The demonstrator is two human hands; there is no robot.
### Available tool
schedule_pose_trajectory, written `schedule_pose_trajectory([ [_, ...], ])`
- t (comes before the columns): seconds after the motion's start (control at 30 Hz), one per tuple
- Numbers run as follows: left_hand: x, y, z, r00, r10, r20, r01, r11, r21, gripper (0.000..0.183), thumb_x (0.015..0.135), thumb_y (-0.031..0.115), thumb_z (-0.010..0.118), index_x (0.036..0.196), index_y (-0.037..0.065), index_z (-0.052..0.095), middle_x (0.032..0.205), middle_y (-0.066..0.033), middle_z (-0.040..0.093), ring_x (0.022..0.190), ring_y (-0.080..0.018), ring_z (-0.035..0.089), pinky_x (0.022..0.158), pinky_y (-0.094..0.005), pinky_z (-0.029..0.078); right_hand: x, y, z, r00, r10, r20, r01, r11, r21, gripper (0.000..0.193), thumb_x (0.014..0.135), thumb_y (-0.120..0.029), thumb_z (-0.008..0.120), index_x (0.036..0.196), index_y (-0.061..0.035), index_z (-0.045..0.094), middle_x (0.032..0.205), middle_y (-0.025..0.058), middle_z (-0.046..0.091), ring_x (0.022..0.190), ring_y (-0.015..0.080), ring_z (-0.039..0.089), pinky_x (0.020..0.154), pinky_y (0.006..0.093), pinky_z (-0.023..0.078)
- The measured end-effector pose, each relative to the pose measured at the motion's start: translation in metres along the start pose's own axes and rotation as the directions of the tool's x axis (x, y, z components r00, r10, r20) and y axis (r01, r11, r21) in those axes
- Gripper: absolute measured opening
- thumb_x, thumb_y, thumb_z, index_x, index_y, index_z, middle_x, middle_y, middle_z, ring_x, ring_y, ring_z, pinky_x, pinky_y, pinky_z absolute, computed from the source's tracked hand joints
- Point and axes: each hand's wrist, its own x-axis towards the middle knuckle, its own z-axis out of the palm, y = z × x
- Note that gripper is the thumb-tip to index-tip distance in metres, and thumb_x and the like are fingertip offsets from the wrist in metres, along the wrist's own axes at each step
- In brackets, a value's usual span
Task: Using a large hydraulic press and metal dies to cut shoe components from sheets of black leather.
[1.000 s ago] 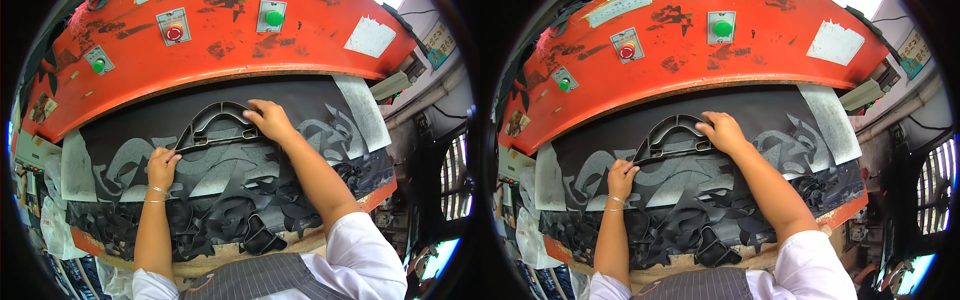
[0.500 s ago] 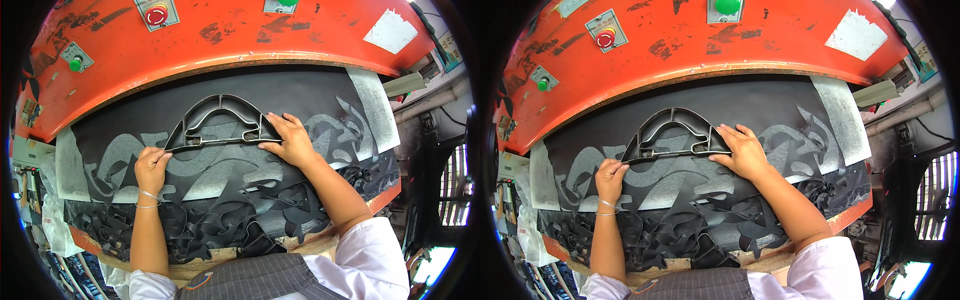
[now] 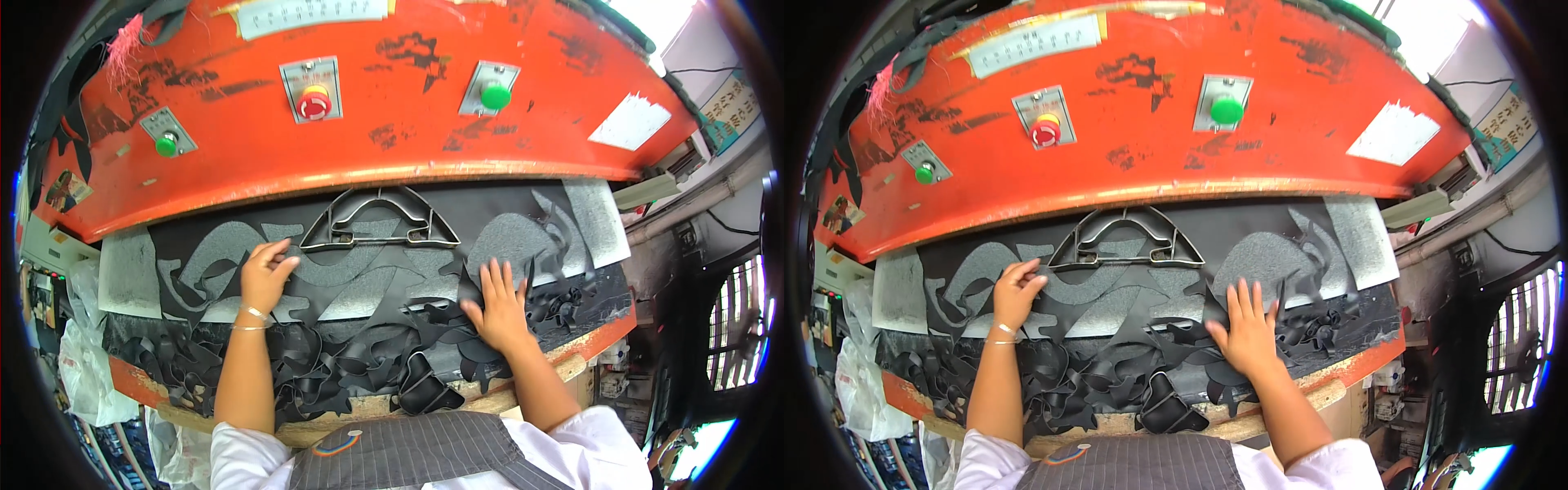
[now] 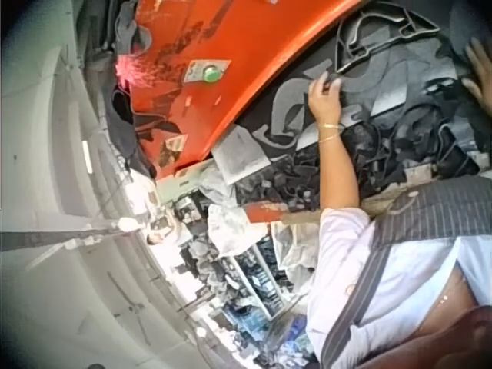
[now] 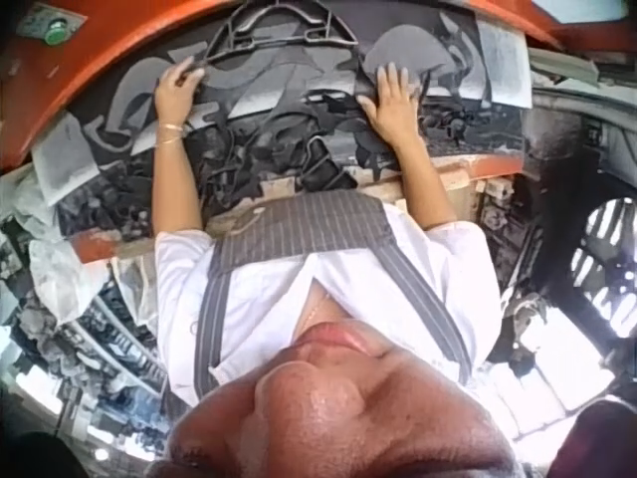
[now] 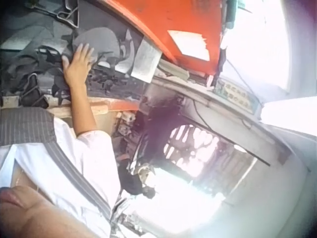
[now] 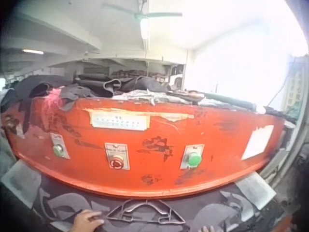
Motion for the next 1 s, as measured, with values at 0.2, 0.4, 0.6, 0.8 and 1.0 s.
schedule_pose_trajectory([
  [0.2, -0.001, 0.009, -0.083, 0.972, -0.057, -0.227, 0.049, 0.998, -0.043, 0.027, 0.094, 0.024, 0.061, 0.094, -0.002, 0.068, 0.081, -0.0057, 0.065, 0.077, -0.0115, 0.059, 0.070, -0.0251, 0.047, -0.041, -0.005, -0.073, 0.994, -0.096, 0.049, 0.095, 0.995, 0.016, 0.074, 0.080, -0.048, 0.069, 0.134, -0.0020, 0.048, 0.142, 0.0259, 0.040, 0.130, 0.0446, 0.039, 0.106, 0.0551, 0.031],
  [0.4, 0.012, 0.095, -0.133, 0.598, 0.542, -0.590, -0.437, 0.838, 0.327, 0.029, 0.098, 0.016, 0.053, 0.078, -0.003, 0.058, 0.070, -0.0070, 0.049, 0.067, -0.0173, 0.046, 0.063, -0.0315, 0.040, 0.043, -0.069, -0.156, 0.680, 0.194, -0.708, 0.410, 0.699, 0.586, 0.032, 0.084, -0.021, 0.073, 0.097, -0.0002, 0.053, 0.079, 0.0122, 0.062, 0.063, 0.0207, 0.059, 0.061, 0.0308, 0.049],
  [0.6, -0.043, 0.119, -0.162, 0.801, 0.512, -0.311, -0.399, 0.843, 0.362, 0.029, 0.094, 0.012, 0.058, 0.070, -0.002, 0.050, 0.068, -0.0114, 0.047, 0.063, -0.0243, 0.045, 0.060, -0.0349, 0.039, 0.016, -0.069, -0.148, 0.743, 0.225, -0.631, 0.294, 0.736, 0.610, 0.023, 0.086, -0.013, 0.069, 0.088, -0.0017, 0.049, 0.067, 0.0110, 0.058, 0.058, 0.0225, 0.057, 0.058, 0.0333, 0.047],
  [0.8, -0.212, 0.095, -0.080, 0.947, 0.216, 0.236, -0.246, 0.964, 0.104, 0.024, 0.082, 0.024, 0.070, 0.065, 0.007, 0.065, 0.065, -0.0109, 0.058, 0.059, -0.0298, 0.057, 0.055, -0.0395, 0.046, -0.112, -0.047, -0.081, 0.992, -0.055, 0.115, -0.003, 0.889, 0.457, 0.035, 0.081, -0.034, 0.072, 0.081, -0.0013, 0.060, 0.083, 0.0175, 0.066, 0.075, 0.0359, 0.064, 0.068, 0.0425, 0.050],
  [1.0, -0.290, 0.120, -0.032, 0.927, 0.242, 0.285, -0.298, 0.938, 0.175, 0.015, 0.081, 0.025, 0.068, 0.079, 0.011, 0.073, 0.078, -0.0064, 0.067, 0.075, -0.0264, 0.064, 0.066, -0.0362, 0.052, -0.196, -0.020, -0.045, 0.917, -0.389, 0.095, 0.359, 0.904, 0.232, 0.059, 0.066, -0.043, 0.081, 0.109, -0.0075, 0.064, 0.103, 0.0128, 0.059, 0.100, 0.0323, 0.053, 0.089, 0.0400, 0.044],
])
